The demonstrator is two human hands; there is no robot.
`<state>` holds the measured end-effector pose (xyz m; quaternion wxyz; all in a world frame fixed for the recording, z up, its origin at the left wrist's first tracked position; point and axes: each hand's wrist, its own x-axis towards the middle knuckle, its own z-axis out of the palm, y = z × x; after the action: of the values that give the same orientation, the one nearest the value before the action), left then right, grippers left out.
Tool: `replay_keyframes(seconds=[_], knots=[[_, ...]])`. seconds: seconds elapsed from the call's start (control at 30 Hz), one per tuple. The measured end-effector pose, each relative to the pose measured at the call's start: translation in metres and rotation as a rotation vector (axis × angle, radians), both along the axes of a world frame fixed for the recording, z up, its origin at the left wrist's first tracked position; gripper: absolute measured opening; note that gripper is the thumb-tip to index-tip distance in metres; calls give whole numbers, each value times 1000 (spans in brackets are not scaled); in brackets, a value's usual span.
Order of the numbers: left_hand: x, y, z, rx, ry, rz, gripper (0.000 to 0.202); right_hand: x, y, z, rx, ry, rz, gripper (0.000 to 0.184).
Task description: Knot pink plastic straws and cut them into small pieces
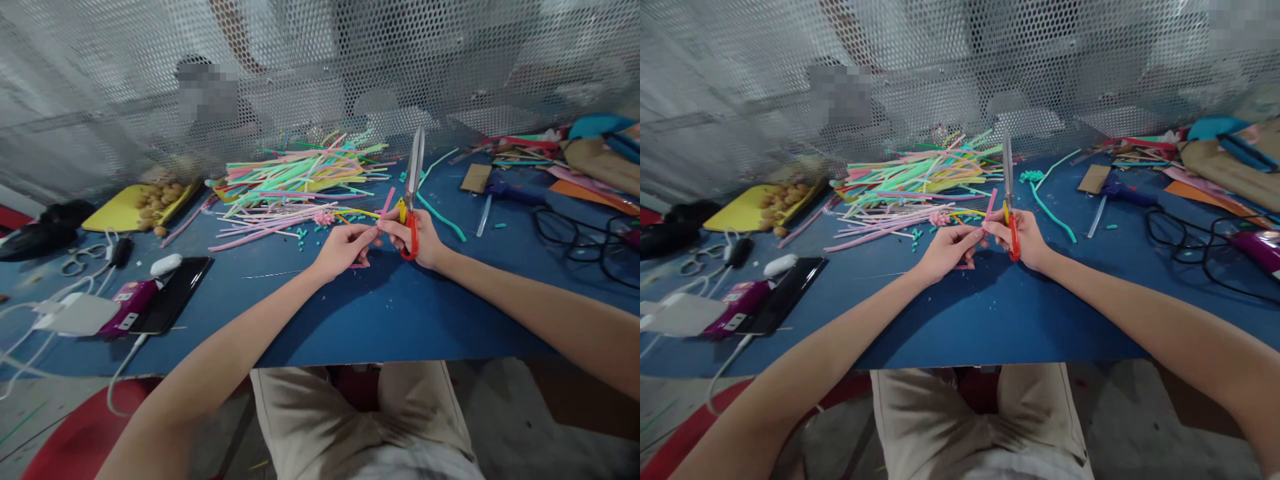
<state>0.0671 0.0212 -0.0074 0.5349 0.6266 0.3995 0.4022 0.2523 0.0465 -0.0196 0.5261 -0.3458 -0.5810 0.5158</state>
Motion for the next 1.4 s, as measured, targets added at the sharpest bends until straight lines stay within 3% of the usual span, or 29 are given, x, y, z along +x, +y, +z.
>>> replay_keyframes(seconds=[0.43, 0.63, 0.9, 1.13, 1.27, 1.4], knots=[[0, -1, 1, -116, -122, -3, 34, 0, -2, 2, -18, 7, 4, 32], [0, -2, 3, -121, -99, -7, 46, 0, -2, 2, -15, 12, 12, 31], [-5, 1, 0, 4, 48, -56, 41, 0, 0, 0, -6, 0, 4, 31], [-3, 2, -3, 44, 56, -28, 41, 1, -1, -1, 12, -34, 20, 34], [-6, 5, 0, 145, 35, 47, 40, 5, -1, 6, 22, -143, 37, 35], [-13, 9, 7, 292, 7, 188, 35, 17, 6, 14, 101, -401, -40, 36]])
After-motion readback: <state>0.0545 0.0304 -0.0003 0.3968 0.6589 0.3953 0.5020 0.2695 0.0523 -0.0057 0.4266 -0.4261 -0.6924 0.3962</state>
